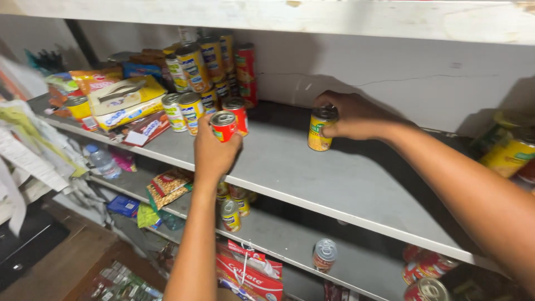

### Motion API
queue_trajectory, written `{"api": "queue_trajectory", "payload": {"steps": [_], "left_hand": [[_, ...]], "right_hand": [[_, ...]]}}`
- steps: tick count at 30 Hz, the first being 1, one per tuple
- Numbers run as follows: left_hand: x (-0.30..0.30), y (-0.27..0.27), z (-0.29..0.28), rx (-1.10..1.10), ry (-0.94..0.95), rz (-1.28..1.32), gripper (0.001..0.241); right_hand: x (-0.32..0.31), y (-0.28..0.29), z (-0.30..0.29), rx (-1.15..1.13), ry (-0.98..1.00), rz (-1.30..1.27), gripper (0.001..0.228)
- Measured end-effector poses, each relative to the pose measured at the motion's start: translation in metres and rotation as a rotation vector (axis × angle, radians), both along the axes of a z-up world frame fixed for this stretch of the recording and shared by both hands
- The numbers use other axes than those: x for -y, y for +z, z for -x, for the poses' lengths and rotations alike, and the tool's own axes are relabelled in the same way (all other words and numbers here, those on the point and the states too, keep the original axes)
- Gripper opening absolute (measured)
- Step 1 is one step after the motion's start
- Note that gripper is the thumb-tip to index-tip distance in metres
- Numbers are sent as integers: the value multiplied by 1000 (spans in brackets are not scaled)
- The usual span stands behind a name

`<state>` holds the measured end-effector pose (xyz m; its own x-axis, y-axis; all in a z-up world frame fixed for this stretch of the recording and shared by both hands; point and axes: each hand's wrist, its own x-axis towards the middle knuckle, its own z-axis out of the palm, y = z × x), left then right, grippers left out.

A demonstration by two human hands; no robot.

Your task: Organizing and stacking various canned food items on shelves.

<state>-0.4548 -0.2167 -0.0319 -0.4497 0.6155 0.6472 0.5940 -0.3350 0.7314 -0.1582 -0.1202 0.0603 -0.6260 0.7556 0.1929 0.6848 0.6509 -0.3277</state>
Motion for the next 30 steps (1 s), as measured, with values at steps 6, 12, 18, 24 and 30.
{"api": "queue_trajectory", "payload": {"steps": [6, 12, 18, 24, 30], "left_hand": [[-6, -6, 2, -97, 32, 47, 70], [-2, -6, 2, -155, 62, 109, 68], [-3, -12, 6, -175, 34, 81, 65], [-9, -21, 14, -238, 80, 124, 69], [-10, -27, 18, -287, 98, 116, 63]], "right_hand": [[27, 16, -43, 127, -56, 19, 70], [32, 31, -94, 284, -101, 53, 69], [38, 40, -150, 482, -219, 29, 69], [76, 56, -176, 632, -546, 120, 70], [88, 55, -210, 739, -629, 84, 64]]}}
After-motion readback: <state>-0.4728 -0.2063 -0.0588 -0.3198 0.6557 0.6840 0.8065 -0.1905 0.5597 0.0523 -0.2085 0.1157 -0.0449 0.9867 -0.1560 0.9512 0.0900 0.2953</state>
